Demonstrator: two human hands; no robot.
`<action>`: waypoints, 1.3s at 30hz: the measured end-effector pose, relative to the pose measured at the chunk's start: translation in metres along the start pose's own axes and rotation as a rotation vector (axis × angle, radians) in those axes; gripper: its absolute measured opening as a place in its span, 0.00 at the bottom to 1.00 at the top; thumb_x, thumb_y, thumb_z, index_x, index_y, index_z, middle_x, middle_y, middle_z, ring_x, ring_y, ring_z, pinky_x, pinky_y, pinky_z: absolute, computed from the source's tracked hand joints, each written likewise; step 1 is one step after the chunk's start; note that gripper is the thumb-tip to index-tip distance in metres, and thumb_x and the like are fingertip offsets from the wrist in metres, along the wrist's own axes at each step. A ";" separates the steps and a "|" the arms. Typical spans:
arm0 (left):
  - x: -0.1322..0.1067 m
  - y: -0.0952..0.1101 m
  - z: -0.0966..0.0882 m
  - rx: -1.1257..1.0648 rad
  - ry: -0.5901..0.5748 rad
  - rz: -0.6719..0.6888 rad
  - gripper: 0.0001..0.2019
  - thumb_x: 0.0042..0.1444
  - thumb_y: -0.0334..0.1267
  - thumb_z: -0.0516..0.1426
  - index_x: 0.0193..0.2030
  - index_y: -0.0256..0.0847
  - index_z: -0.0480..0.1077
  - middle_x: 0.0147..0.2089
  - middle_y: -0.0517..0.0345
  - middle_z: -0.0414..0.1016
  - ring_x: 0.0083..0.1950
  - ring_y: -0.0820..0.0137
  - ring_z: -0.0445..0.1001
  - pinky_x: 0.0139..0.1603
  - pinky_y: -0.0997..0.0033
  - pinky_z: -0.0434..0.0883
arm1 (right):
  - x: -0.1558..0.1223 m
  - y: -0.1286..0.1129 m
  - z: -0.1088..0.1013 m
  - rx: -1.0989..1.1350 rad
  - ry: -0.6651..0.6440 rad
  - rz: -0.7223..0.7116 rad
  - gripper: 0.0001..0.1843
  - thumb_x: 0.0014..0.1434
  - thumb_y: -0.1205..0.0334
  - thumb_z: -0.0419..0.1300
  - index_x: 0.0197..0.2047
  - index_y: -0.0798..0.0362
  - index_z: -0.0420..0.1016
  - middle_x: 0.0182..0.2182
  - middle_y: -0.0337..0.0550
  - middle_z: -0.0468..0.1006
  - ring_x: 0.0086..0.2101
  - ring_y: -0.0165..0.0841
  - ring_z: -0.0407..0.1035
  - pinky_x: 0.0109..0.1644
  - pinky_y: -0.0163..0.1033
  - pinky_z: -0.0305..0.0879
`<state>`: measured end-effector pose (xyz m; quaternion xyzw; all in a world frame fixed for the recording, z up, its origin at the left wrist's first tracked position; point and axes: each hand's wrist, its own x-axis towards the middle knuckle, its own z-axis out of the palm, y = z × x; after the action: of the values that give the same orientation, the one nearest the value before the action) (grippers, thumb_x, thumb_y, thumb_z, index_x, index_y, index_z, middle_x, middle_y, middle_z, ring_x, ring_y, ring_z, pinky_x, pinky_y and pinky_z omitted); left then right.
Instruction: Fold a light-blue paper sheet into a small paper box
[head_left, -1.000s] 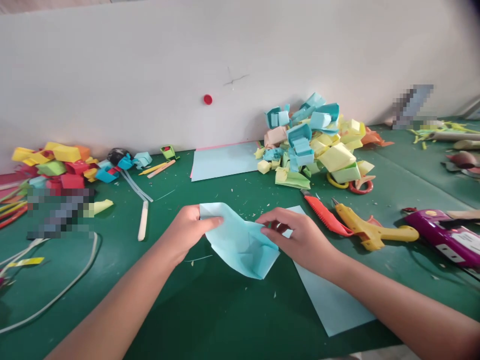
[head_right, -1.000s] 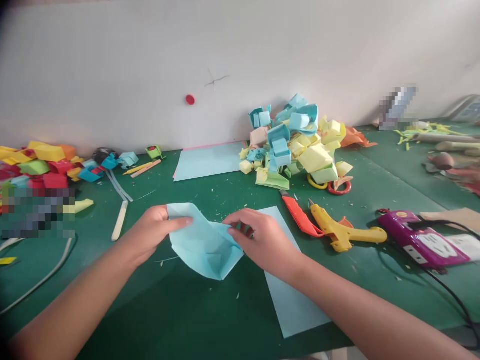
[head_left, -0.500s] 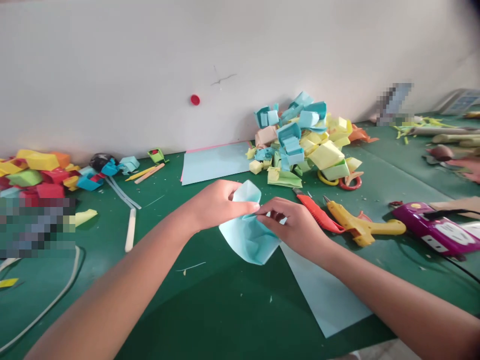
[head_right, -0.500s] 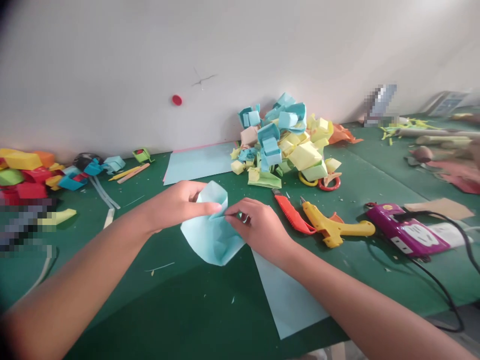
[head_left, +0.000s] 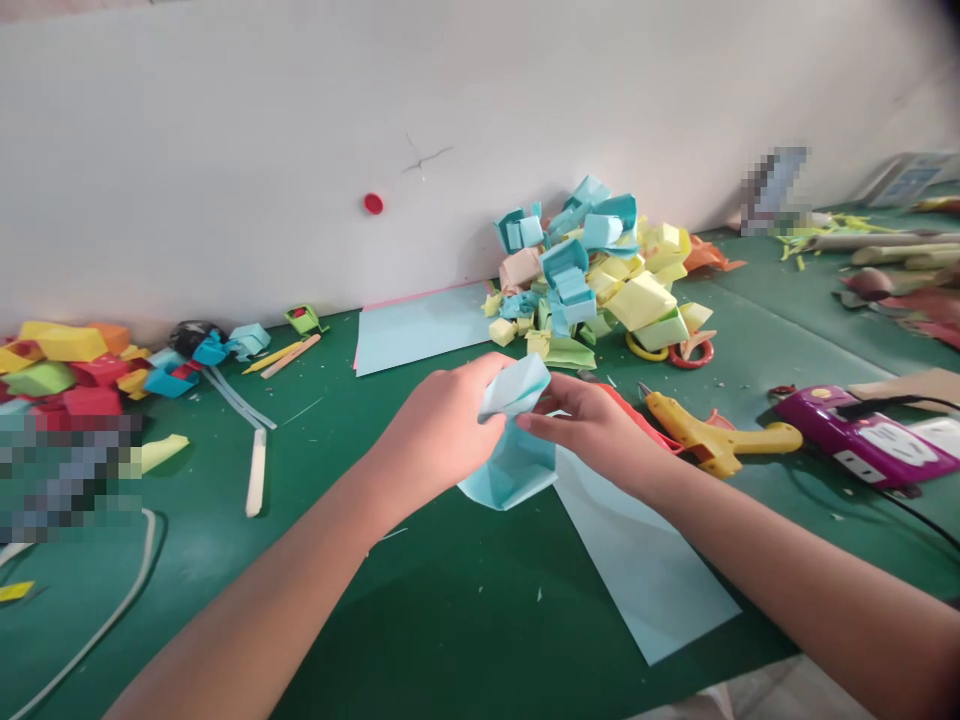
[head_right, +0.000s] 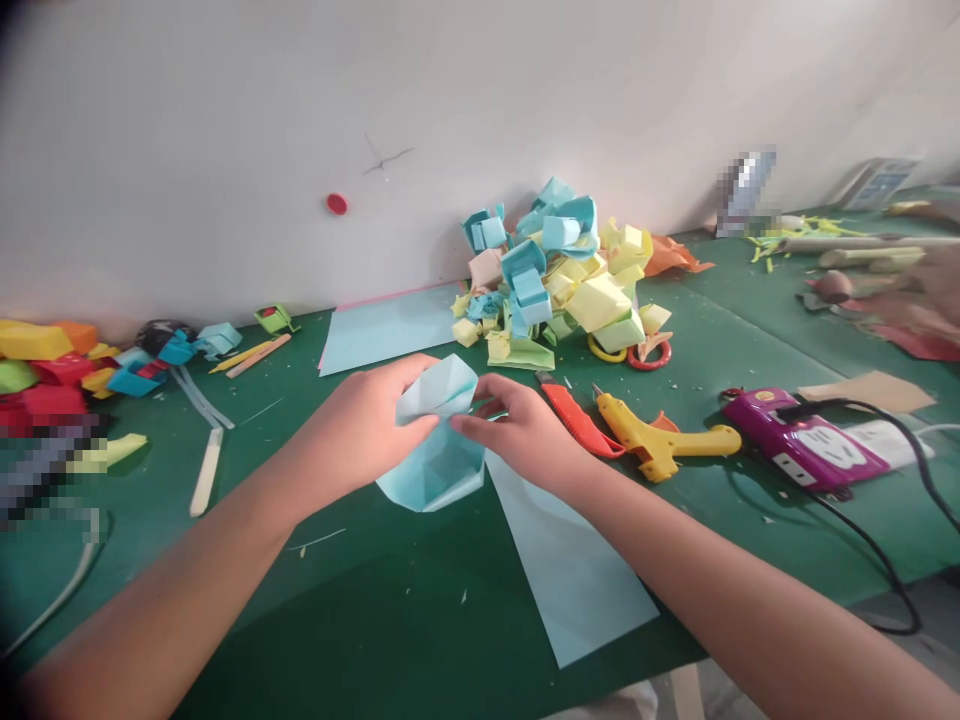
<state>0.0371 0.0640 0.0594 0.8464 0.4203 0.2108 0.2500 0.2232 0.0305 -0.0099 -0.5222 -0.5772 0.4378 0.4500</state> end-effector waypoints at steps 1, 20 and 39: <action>0.000 0.000 0.000 0.016 -0.013 -0.002 0.19 0.55 0.31 0.58 0.53 0.49 0.73 0.33 0.61 0.78 0.24 0.69 0.70 0.24 0.73 0.58 | 0.000 -0.001 -0.001 -0.019 -0.014 0.010 0.14 0.58 0.50 0.65 0.39 0.52 0.75 0.33 0.40 0.76 0.34 0.34 0.68 0.38 0.41 0.63; -0.006 -0.046 0.006 -0.614 -0.019 -0.258 0.20 0.49 0.41 0.69 0.47 0.41 0.70 0.45 0.54 0.79 0.43 0.64 0.79 0.44 0.64 0.77 | -0.001 -0.003 -0.015 -0.365 0.294 -0.110 0.14 0.56 0.56 0.64 0.25 0.50 0.66 0.22 0.33 0.70 0.24 0.29 0.61 0.28 0.36 0.56; -0.016 -0.028 0.030 0.119 0.103 0.130 0.08 0.58 0.33 0.64 0.39 0.52 0.83 0.43 0.67 0.82 0.32 0.73 0.76 0.31 0.71 0.68 | -0.002 -0.002 -0.010 -0.339 0.021 -0.151 0.03 0.54 0.64 0.61 0.29 0.50 0.71 0.26 0.34 0.74 0.28 0.30 0.66 0.31 0.35 0.61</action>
<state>0.0282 0.0584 0.0166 0.8733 0.3885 0.2445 0.1631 0.2325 0.0285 -0.0057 -0.5501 -0.6756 0.2940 0.3930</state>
